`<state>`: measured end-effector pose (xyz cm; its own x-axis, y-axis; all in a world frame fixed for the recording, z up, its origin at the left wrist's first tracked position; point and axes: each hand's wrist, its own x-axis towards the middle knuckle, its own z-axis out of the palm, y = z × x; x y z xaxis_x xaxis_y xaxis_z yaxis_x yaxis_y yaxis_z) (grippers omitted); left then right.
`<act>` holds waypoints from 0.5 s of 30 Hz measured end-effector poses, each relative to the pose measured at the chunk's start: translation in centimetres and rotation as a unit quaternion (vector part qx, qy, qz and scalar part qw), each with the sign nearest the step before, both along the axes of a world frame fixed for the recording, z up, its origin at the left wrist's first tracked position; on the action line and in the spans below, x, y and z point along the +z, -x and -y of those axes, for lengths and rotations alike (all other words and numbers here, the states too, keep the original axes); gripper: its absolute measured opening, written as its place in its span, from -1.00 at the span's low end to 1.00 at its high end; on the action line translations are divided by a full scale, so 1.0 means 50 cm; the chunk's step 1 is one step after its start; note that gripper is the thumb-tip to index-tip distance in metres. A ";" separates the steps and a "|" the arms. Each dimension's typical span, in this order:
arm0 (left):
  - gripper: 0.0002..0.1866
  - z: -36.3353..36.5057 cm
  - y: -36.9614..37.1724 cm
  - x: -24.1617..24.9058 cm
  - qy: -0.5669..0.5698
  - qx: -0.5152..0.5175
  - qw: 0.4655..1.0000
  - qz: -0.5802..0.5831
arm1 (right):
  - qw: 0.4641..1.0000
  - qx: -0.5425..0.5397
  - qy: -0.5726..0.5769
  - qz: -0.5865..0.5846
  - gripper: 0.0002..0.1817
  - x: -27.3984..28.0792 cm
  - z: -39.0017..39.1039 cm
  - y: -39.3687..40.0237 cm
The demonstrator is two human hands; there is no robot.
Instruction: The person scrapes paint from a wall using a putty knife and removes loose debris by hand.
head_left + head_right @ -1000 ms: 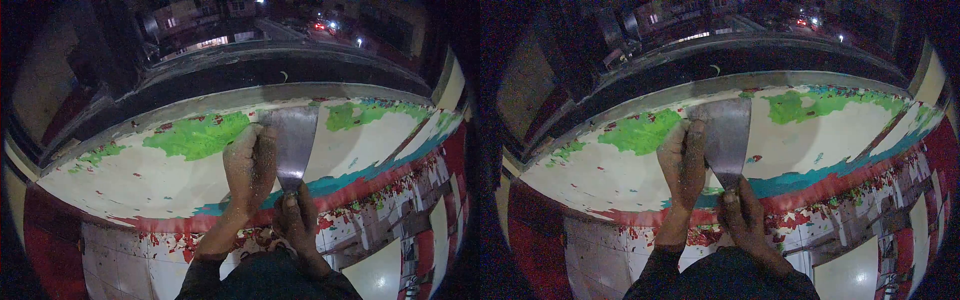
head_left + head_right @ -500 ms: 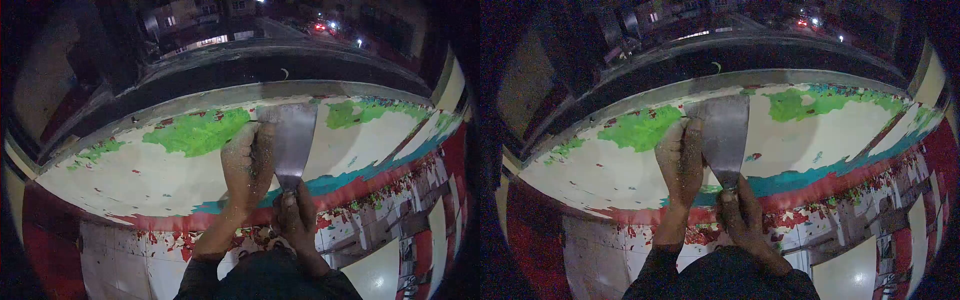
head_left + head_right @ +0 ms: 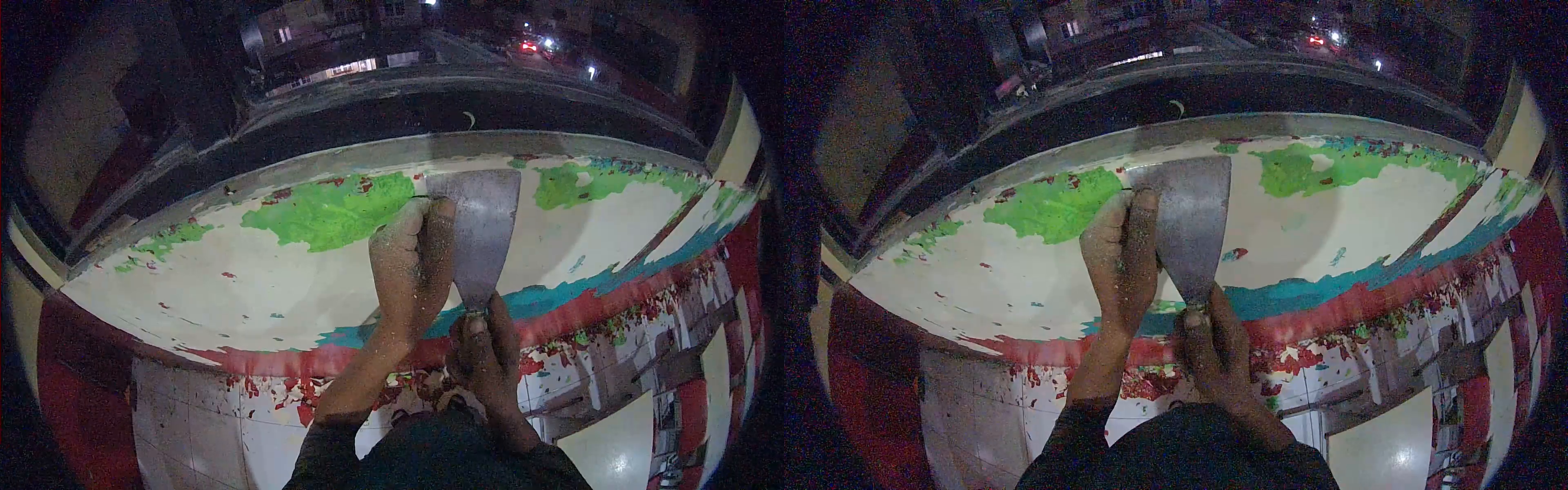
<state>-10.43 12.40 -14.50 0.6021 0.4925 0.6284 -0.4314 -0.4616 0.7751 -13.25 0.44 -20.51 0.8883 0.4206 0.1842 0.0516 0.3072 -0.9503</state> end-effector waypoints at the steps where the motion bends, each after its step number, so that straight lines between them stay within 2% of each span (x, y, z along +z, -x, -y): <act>1: -0.68 0.000 -0.003 0.006 -0.008 0.004 1.000 0.014 | 1.000 0.001 -0.003 0.002 -0.52 -0.003 -0.002 -0.004; 4: -0.79 0.002 0.007 0.023 -0.017 0.019 0.999 -0.027 | 0.998 0.011 -0.033 0.049 -0.55 -0.006 -0.007 -0.008; 7: -0.79 0.001 0.011 0.001 -0.079 0.035 0.996 -0.029 | 1.000 0.003 -0.013 -0.026 -0.53 -0.008 0.005 0.009; 10: -0.79 0.000 -0.001 -0.002 -0.095 0.047 0.994 0.012 | 0.999 -0.016 -0.040 -0.003 -0.53 -0.019 -0.011 -0.003; 13: -0.80 0.001 0.003 0.010 -0.052 0.028 0.998 -0.006 | 0.999 0.019 -0.040 0.006 -0.52 0.017 -0.007 -0.007; 15: -0.81 0.001 0.007 0.005 -0.033 0.019 0.999 -0.014 | 0.998 -0.023 0.012 0.051 -0.53 -0.015 0.002 -0.001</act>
